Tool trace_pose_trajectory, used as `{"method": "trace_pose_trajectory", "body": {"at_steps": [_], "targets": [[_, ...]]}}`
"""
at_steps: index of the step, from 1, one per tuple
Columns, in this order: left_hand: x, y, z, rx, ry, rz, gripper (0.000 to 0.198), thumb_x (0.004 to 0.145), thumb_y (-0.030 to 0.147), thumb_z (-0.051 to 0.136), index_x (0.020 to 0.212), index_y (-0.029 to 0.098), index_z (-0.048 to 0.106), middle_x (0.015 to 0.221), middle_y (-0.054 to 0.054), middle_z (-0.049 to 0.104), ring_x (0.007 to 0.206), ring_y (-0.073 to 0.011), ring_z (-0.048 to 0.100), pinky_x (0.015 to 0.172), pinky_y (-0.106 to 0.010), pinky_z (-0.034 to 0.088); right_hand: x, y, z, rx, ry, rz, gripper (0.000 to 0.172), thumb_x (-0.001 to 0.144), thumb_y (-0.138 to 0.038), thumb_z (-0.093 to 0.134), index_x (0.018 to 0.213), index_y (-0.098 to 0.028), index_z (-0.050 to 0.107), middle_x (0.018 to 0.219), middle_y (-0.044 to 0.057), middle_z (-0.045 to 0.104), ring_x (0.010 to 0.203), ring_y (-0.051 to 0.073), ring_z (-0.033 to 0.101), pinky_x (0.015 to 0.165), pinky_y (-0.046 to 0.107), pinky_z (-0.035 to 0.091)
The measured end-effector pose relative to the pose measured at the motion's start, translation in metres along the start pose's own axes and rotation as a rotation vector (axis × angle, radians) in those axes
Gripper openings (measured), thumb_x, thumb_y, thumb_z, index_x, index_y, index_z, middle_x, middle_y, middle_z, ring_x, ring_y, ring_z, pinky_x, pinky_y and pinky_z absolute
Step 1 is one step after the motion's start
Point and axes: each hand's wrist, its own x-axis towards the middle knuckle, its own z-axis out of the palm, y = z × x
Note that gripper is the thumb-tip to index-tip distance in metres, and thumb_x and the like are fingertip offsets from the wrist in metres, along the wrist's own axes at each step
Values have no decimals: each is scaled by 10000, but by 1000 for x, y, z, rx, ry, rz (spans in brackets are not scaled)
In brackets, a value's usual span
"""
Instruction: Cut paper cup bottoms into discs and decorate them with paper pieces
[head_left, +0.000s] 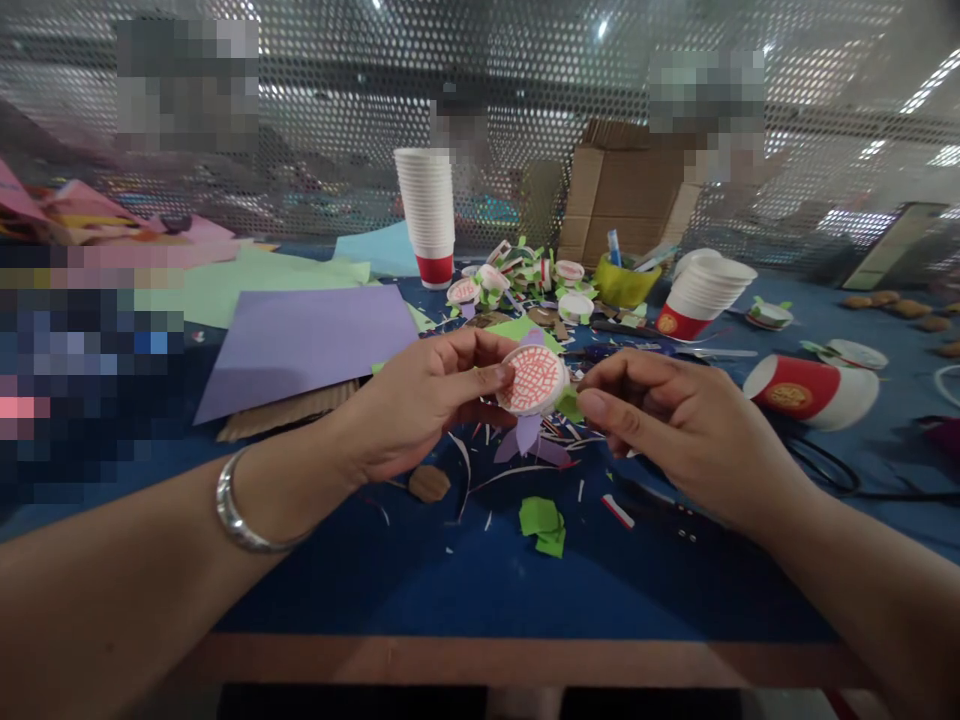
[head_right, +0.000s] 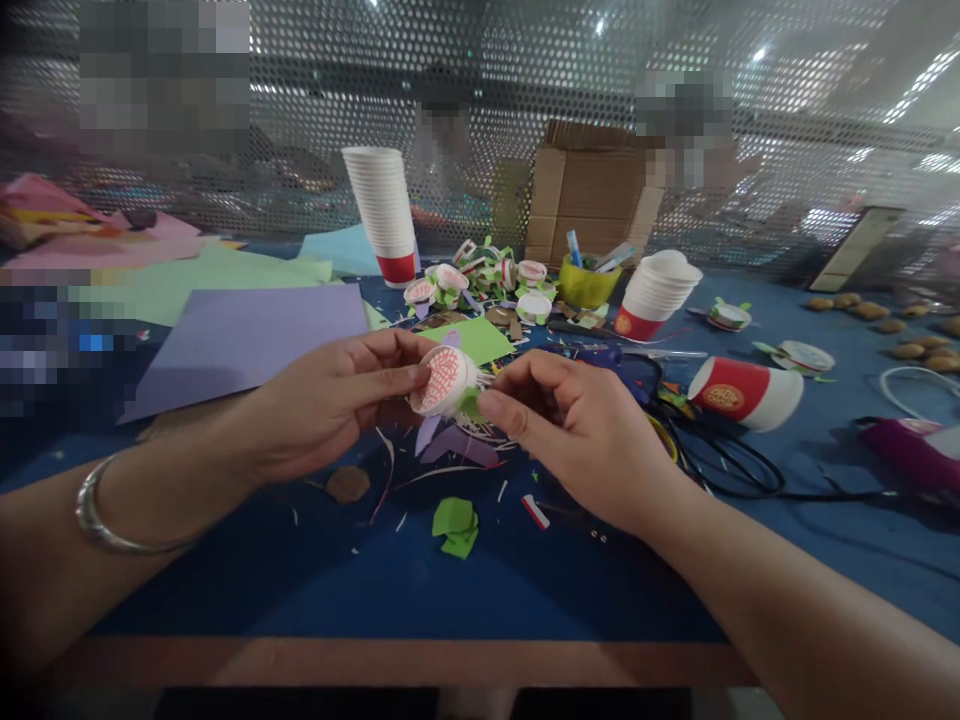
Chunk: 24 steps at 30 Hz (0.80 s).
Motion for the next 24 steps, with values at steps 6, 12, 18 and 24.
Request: {"method": "trace_pose_trajectory", "body": {"at_steps": [6,12,18,24], "targets": [[5,4,-1,-18,138,-13,125,872,119,720,989,101,756,906,-32,717,746,-77,636,643,-170,523,-6,6,5,-166,-171,-56,93,930,-290,679,896,-207,704,781,-26,692,631,95,610,566,207,472],[6,1,-3,0,163,19,119,857,131,723,962,122,778,952,-53,747,808,-112,660,695,-215,527,-14,6,12,-341,-448,-196,148,912,-325,722,984,-196,718,939,16,705,852,170,641,767,305,494],[7,-4,-7,42,119,52,122,863,151,717,970,146,776,973,-47,749,817,-117,655,719,-230,519,-15,3,12,-346,-514,-180,114,939,-291,685,992,-194,712,957,24,682,859,175,618,768,312,462],[7,-5,-8,60,115,58,113,875,152,709,969,152,772,956,-37,735,811,-109,648,713,-223,516,-12,3,13,-271,-518,-107,48,917,-230,698,897,-193,674,898,-9,680,789,132,600,719,262,449]]}}
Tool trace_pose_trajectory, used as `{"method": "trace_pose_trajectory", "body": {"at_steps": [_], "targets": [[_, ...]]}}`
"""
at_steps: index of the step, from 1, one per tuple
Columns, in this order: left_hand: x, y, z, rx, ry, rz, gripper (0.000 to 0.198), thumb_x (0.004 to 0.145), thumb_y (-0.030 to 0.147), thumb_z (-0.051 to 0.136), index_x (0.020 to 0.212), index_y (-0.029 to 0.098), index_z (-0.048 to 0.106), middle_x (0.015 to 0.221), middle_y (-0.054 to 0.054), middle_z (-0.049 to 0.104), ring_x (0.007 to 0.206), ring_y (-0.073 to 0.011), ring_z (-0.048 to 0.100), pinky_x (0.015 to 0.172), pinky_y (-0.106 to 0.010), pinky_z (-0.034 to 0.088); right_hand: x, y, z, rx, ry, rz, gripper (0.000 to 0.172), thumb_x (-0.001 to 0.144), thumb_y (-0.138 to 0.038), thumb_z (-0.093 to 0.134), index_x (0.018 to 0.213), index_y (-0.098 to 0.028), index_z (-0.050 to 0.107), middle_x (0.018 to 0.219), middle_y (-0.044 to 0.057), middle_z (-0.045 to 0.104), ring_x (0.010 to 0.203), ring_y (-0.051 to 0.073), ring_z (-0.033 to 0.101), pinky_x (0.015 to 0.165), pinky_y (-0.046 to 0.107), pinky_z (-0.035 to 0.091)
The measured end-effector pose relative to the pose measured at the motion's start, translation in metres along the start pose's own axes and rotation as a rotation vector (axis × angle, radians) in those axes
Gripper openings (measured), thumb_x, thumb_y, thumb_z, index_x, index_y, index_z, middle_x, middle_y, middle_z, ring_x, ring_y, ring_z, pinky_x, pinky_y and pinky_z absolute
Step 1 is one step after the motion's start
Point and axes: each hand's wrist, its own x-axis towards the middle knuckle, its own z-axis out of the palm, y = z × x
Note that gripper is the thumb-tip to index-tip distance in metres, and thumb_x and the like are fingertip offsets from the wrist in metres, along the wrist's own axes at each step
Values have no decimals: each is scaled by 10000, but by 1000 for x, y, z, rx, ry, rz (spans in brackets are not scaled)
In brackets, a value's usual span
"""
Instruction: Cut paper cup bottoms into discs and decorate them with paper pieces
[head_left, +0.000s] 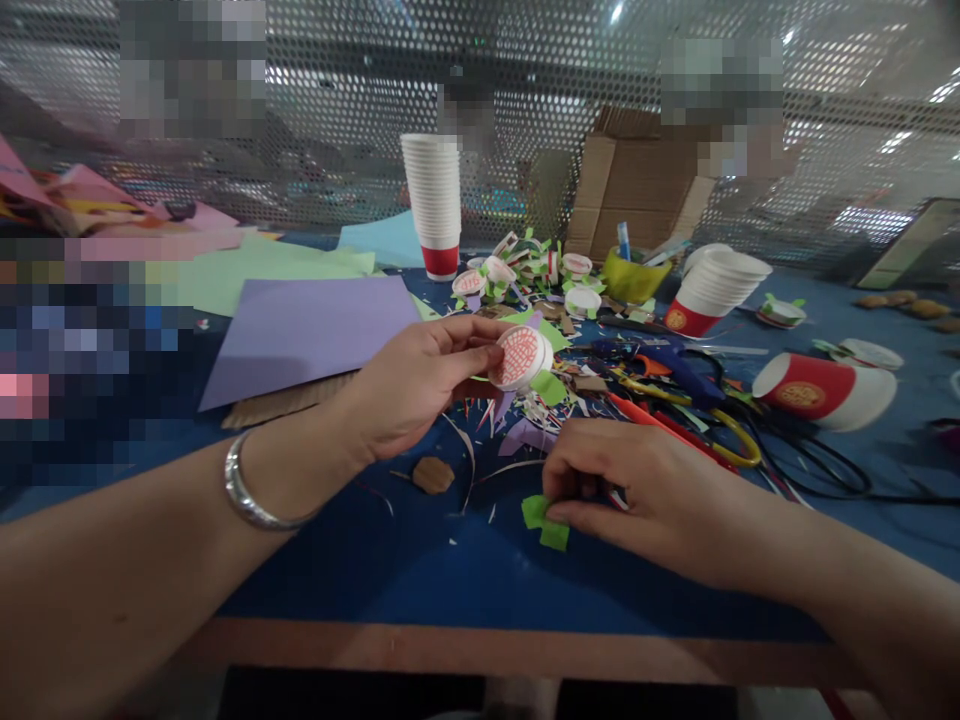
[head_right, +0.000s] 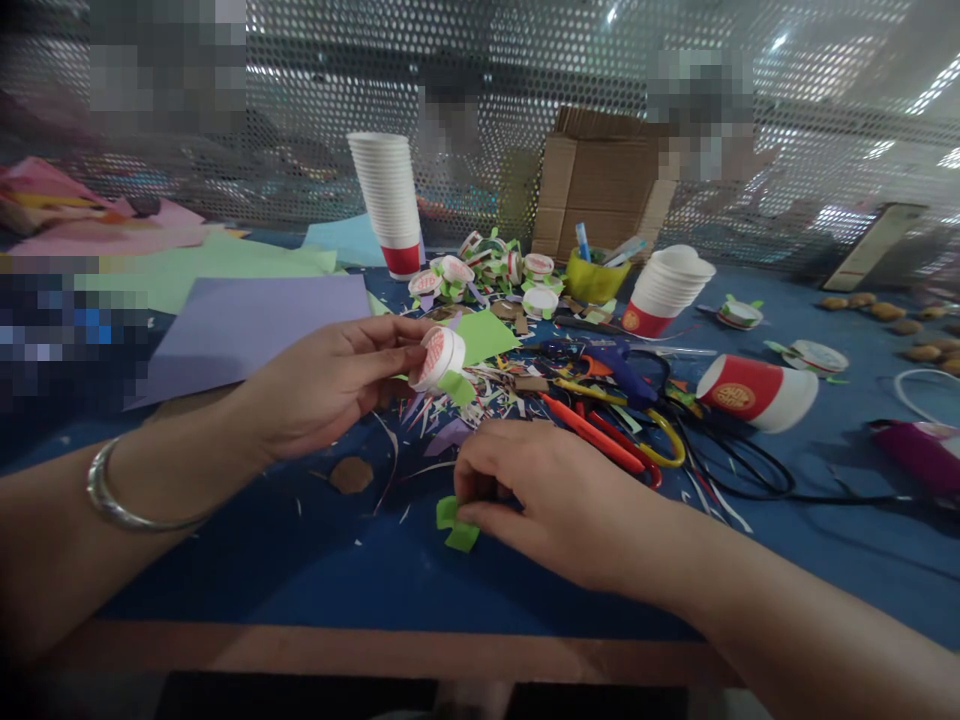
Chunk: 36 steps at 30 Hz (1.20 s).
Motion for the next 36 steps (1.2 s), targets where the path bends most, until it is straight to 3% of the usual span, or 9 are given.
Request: {"method": "trace_pose_trajectory", "body": {"at_steps": [6,12,16,21,26,36], "targets": [[0,2,0,-9,-6,-20,115,878,149,714,973,156,778,918,-26,729,782,-98,637,680,-207,501,1,0,-2,41,-3,4,90,952,-203,650,884,-186,706,883,-2,711,796,128,626,741,251,476],[-1,3,-1,-21,10,-62,141,843,178,751,977,169,795,905,-39,742,743,-107,620,669,-223,478,0,-1,-4,47,77,-72,122,941,-140,646,958,-195,754,896,-5,763,822,123,683,760,230,518],[-1,4,-1,-5,7,-104,163,829,188,759,985,167,803,906,-51,746,744,-115,618,666,-228,459,-2,0,-5,0,240,-94,127,928,-135,660,971,-202,759,887,-11,768,814,118,707,754,228,529],[-2,3,-2,23,-50,-109,218,832,240,783,1040,176,806,933,-50,746,793,-116,615,738,-232,466,-8,0,-8,-142,543,-109,112,936,-169,676,994,-206,764,925,-2,777,854,122,722,801,231,539],[-4,-1,-1,147,-141,-90,268,861,298,761,1101,183,793,928,-55,736,710,-106,562,638,-233,421,-10,-1,-10,-407,762,-162,100,949,-156,668,985,-155,761,936,48,787,868,134,723,836,236,536],[-8,1,5,188,-183,-94,199,875,272,746,1042,177,797,914,-50,743,742,-113,598,677,-226,455,-9,2,-9,-737,717,-244,159,976,-130,615,1076,-132,739,970,55,785,895,194,707,857,326,540]]}}
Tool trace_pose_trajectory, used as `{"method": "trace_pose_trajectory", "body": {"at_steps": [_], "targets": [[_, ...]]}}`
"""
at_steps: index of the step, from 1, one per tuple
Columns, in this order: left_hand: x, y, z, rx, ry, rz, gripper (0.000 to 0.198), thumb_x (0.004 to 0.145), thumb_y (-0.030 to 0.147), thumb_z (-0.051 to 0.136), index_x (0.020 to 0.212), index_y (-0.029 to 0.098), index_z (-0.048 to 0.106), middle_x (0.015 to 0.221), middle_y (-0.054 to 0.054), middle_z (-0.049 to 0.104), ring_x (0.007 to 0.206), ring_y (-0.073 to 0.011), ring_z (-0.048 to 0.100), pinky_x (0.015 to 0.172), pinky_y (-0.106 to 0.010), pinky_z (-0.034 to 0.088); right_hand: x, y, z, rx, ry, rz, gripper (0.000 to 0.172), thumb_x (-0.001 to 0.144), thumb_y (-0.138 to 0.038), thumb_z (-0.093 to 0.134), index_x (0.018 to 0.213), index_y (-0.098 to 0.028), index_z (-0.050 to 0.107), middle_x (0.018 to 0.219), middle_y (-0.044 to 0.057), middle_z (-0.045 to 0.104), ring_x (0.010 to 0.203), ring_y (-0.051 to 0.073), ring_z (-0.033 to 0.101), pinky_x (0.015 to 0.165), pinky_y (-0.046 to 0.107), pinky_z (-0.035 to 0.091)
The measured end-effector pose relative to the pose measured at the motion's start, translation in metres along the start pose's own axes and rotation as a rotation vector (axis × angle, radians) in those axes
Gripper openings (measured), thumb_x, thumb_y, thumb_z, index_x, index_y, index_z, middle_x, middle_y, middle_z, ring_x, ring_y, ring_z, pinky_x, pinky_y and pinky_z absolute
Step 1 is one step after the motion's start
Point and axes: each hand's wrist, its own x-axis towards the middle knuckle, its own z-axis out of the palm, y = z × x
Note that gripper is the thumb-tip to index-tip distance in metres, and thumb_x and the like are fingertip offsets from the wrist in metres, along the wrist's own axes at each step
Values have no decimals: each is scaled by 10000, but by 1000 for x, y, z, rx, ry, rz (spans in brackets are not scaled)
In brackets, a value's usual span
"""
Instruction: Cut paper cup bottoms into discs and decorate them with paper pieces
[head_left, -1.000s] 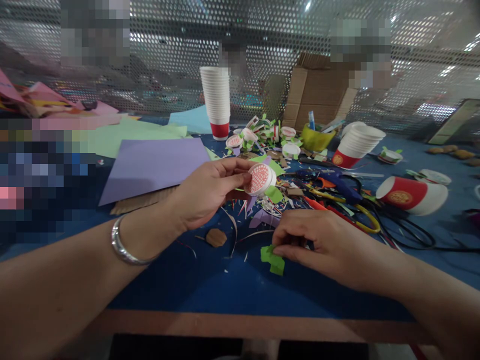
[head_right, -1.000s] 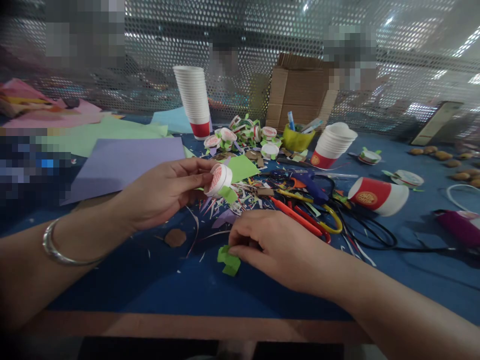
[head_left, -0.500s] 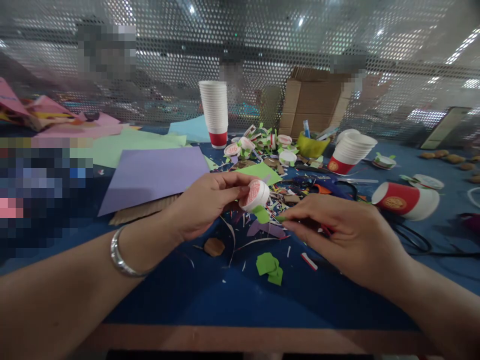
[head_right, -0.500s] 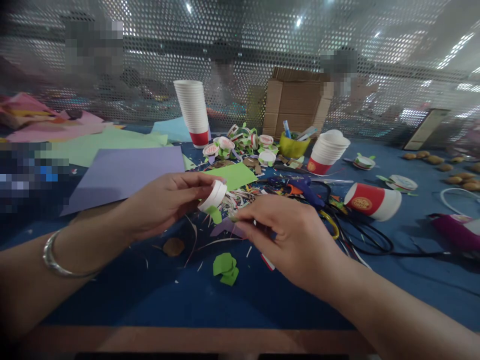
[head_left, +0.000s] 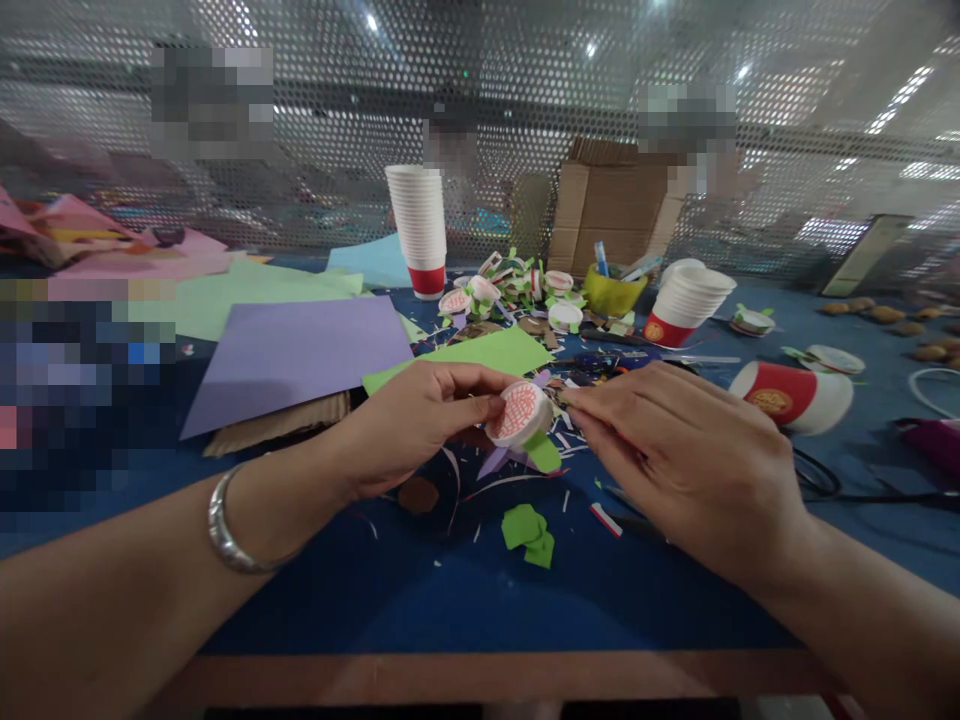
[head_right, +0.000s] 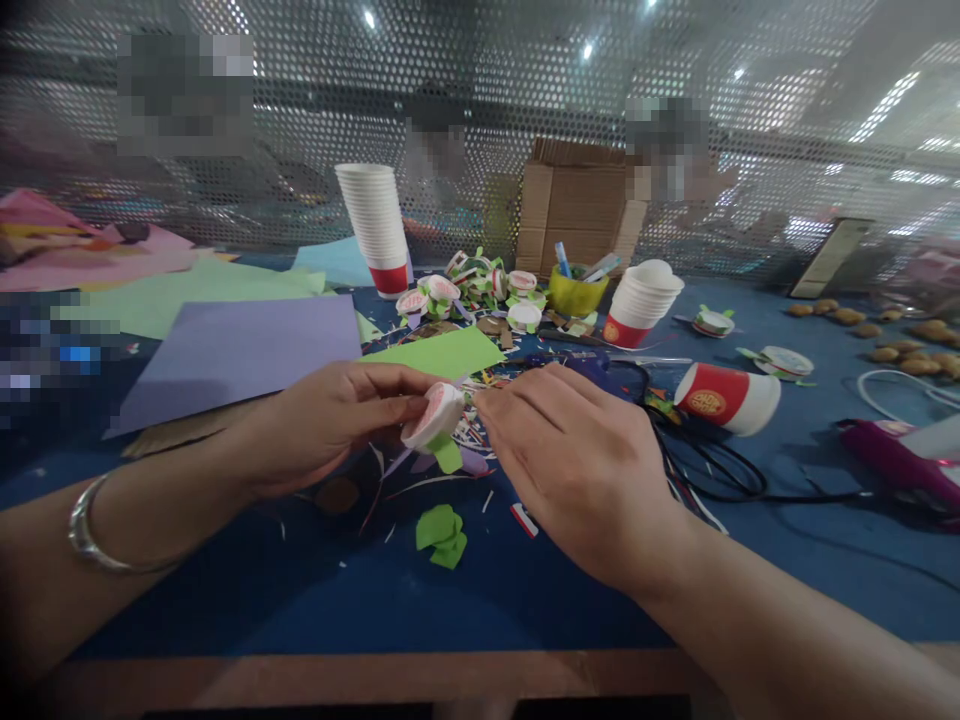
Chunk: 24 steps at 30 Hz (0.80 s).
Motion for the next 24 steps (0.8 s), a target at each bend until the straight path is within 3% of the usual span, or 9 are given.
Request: {"method": "trace_pose_trajectory", "body": {"at_steps": [11,24], "targets": [[-2,2,3,-54,2,-24,181,864,265,763,1014,171,800,902,-55,747,722,-113,608,645,-220,477,-5,-2,0,-88,-48,-79,240,975,-119,602,1181,-87,720,1036,105,789,920,246,724,807,399,578],[-3,2,6,-116,3,-67,145,841,257,786,953,166,797,874,-46,737,696,-106,598,641,-224,476,3,-9,-6,-230,-2,-153,191,933,-105,643,1061,-60,779,875,102,783,719,250,688,588,398,513]]}}
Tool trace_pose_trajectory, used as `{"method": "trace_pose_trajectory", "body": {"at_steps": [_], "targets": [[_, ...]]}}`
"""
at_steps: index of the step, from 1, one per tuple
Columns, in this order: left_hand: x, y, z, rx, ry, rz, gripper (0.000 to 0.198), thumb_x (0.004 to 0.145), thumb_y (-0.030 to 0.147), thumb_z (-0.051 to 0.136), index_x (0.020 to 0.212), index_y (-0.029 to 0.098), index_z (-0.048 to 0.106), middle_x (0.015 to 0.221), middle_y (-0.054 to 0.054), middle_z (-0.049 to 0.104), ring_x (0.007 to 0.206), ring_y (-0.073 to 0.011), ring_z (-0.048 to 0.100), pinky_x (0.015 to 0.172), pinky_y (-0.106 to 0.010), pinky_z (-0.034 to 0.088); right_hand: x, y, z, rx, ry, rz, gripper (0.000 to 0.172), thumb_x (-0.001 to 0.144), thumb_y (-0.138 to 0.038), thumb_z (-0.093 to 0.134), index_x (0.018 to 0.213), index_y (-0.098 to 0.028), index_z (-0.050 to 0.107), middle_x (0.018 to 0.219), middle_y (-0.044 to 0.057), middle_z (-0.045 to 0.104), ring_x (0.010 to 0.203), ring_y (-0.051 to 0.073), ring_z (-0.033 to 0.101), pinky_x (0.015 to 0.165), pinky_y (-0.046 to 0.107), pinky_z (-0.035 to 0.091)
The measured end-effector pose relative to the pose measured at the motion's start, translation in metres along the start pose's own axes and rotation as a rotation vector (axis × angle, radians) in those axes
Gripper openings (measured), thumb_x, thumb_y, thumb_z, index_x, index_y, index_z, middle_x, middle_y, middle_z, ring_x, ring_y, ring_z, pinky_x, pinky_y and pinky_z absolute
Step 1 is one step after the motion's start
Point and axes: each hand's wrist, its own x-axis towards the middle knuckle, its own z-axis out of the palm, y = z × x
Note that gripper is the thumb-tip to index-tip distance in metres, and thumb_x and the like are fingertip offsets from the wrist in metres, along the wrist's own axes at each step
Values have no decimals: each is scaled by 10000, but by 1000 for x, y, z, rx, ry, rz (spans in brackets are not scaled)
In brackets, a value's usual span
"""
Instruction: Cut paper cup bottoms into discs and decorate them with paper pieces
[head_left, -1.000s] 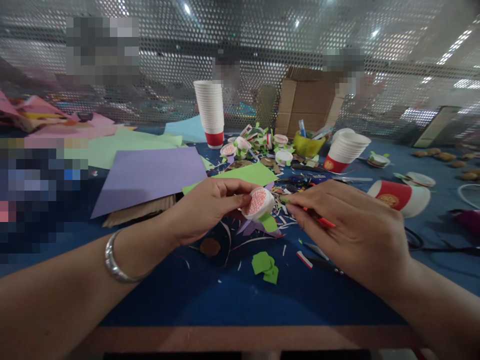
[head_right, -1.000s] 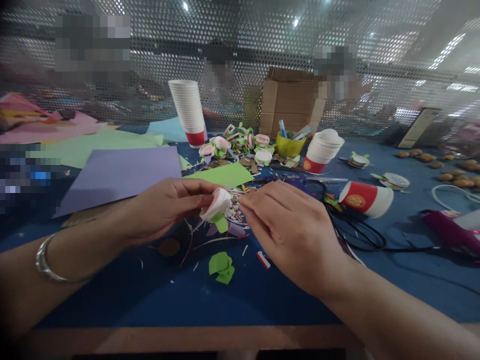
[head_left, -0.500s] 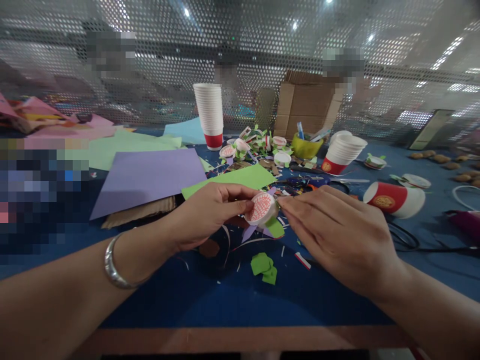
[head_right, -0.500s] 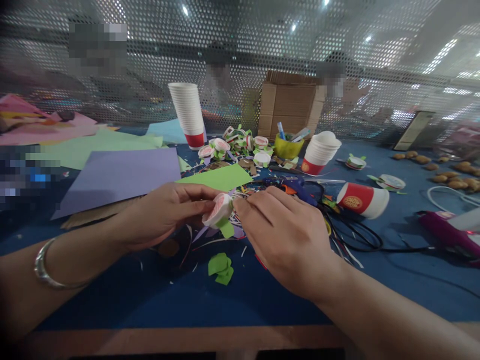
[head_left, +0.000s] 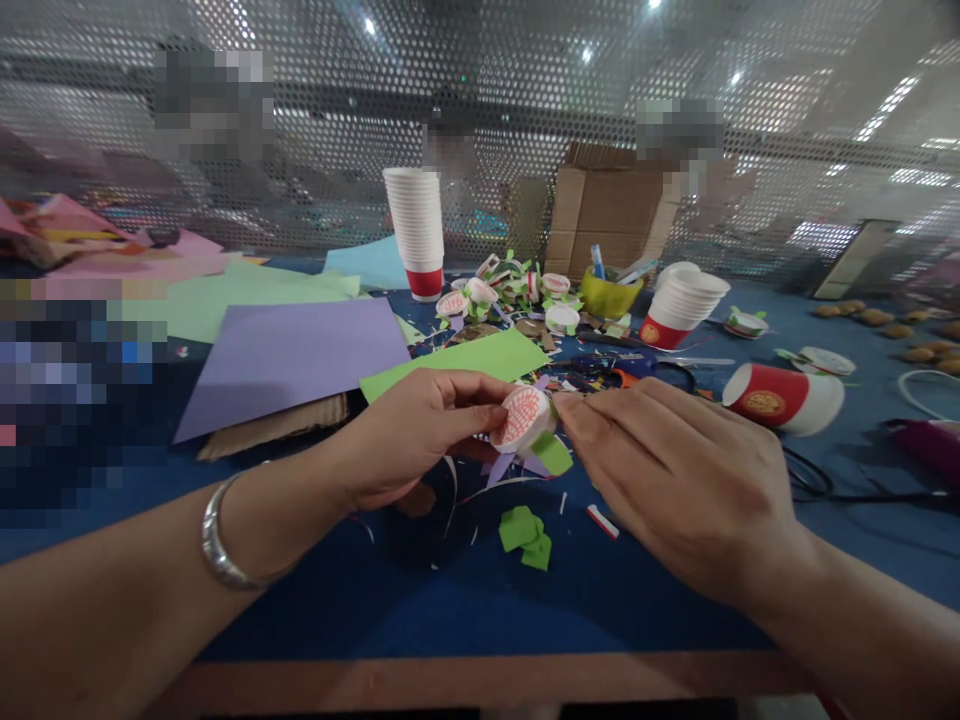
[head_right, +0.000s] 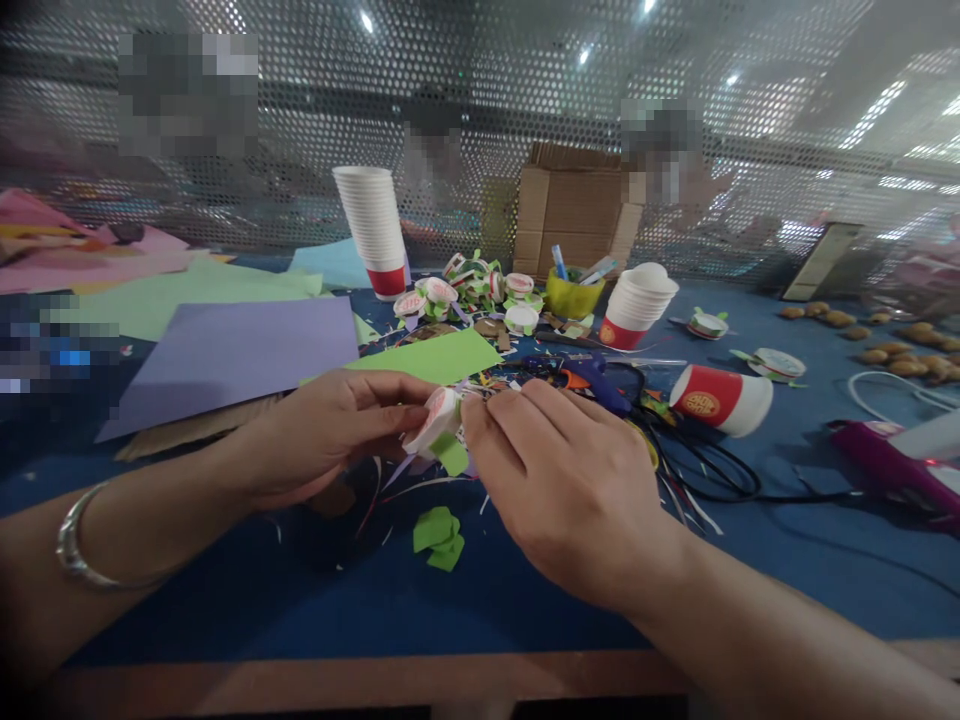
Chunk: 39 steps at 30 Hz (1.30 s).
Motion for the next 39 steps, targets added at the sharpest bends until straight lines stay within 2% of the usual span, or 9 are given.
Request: {"method": "trace_pose_trajectory", "body": {"at_steps": [8,14,17,20,23,25,28,33,39], "targets": [[0,1,-1,19,42,29,176,856,233,774,1017,166,797,936,-47,744,766,-97,630,654,-182,505,-3,-1,0,-31,-5,33,235,922,-133,680,1128,-65,773,907,101,790,742,256,701,600,403,495],[0,1,1,15,43,6,163,858,227,768,1005,167,803,932,-52,744,764,-100,634,661,-188,514,0,-1,0,-30,-8,-9,231,920,-103,664,1116,-45,771,900,110,790,741,261,693,613,408,493],[0,1,0,7,38,7,162,852,230,772,999,168,802,935,-54,746,777,-110,642,667,-197,518,-2,-1,1,-6,-16,18,245,931,-117,655,1141,-55,762,922,103,791,761,256,697,649,402,507],[-1,0,-2,9,36,28,173,853,239,776,1005,158,795,912,-47,742,752,-98,627,653,-187,507,-5,2,2,99,-18,97,301,947,-172,651,1224,-85,732,1001,88,785,855,241,703,769,382,529],[0,1,-3,27,35,39,187,849,246,786,1009,149,787,897,-37,741,751,-92,624,652,-176,500,-5,5,3,287,28,253,258,946,-178,649,1179,-123,746,1010,60,776,918,184,706,864,305,520],[0,1,-3,35,32,39,186,853,250,784,1011,153,786,886,-28,740,755,-91,629,666,-177,506,-4,7,5,428,32,372,211,950,-187,648,1126,-144,756,973,41,769,888,143,707,840,252,518],[1,1,-3,31,22,45,172,856,252,782,1010,174,792,859,-5,737,743,-81,630,679,-175,513,-2,8,10,605,-45,485,180,961,-252,655,1082,-167,758,951,29,762,852,129,705,788,232,523],[1,1,-2,44,29,52,153,852,246,786,992,187,801,855,0,756,737,-77,639,670,-165,508,1,7,15,783,-127,562,153,962,-281,656,1037,-188,752,933,7,757,823,109,697,726,201,511],[1,0,-2,54,29,74,156,842,263,797,982,195,805,873,-4,769,753,-82,650,691,-169,521,3,7,16,865,-173,569,139,966,-299,656,1006,-207,751,918,-11,756,826,99,691,744,190,498]]}}
